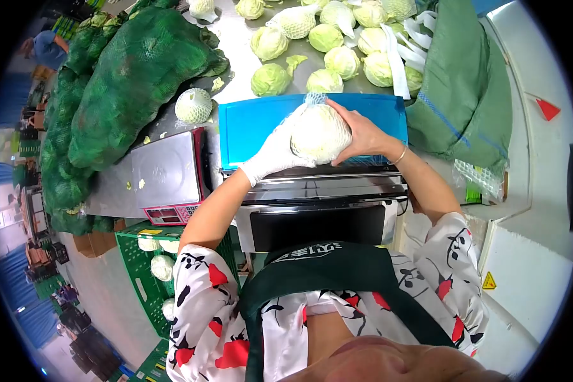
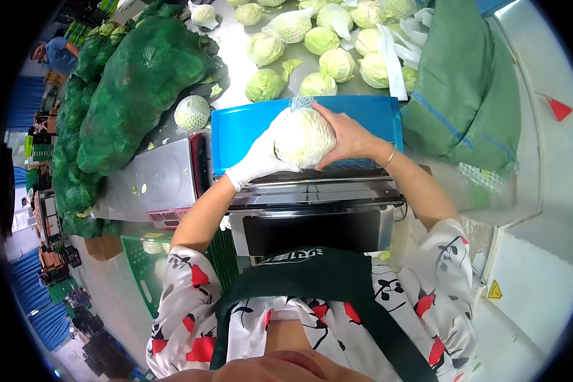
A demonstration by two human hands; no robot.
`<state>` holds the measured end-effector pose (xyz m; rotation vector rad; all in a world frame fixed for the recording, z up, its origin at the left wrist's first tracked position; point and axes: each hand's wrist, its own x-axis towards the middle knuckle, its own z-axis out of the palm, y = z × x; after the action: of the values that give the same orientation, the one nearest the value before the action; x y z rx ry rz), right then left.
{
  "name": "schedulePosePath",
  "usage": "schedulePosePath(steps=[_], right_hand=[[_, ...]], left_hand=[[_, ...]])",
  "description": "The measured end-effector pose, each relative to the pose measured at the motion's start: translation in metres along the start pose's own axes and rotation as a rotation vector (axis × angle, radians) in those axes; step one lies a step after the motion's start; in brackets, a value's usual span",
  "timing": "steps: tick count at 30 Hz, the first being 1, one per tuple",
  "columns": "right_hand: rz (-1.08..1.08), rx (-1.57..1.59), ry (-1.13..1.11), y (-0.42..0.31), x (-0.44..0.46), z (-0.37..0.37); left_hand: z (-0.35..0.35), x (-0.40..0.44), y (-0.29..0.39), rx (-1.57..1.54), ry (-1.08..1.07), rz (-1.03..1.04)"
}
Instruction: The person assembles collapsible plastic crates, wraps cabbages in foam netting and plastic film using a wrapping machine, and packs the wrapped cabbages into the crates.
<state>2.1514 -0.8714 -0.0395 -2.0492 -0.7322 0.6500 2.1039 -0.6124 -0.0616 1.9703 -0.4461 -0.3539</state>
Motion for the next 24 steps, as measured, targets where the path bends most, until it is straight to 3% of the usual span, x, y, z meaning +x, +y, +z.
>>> schedulePosePath(steps=[3, 7, 8, 9, 12, 14, 16, 18, 20, 24], right_hand=[[0.048, 0.189, 0.055, 0.006, -0.004, 0.012], [0.183, 0.702, 0.068, -0.020, -0.041, 0.047], [0.203, 0.843, 0.069, -0.039, -0.057, 0.054], [0.386, 0.920, 0.082, -0.068, -0.082, 0.057], [0.413, 1.025, -0.073, -0.077, -0.151, 0.100], [0.493, 1.153, -0.127, -0.075, -0.182, 0.137], [0.752, 1.269, -0.112, -0.061, -0.193, 0.168], [0.778, 1.237, -0.021, -0.059, -0.174, 0.177], [0.796, 1.509, -0.139, -0.033, -0.164, 0.188], [0.789, 1.624, -0.182, -0.028, -0.181, 0.190]], left_hand=[[0.000, -0.010, 0.001, -0.182, 0.023, -0.009], [0.018, -0.050, 0.018, -0.718, 0.032, -0.178], [0.018, -0.066, 0.034, -0.743, -0.006, -0.243], [0.016, -0.083, 0.046, -0.765, -0.044, -0.304], [0.045, -0.146, 0.044, -0.628, -0.250, -0.353], [0.075, -0.183, 0.038, -0.738, -0.328, -0.378], [0.084, -0.191, 0.038, -0.905, -0.383, -0.732], [0.094, -0.188, 0.013, -0.937, -0.438, -0.846], [0.112, -0.191, -0.014, -1.075, -0.418, -0.977], [0.098, -0.212, 0.013, -1.004, -0.429, -0.999]])
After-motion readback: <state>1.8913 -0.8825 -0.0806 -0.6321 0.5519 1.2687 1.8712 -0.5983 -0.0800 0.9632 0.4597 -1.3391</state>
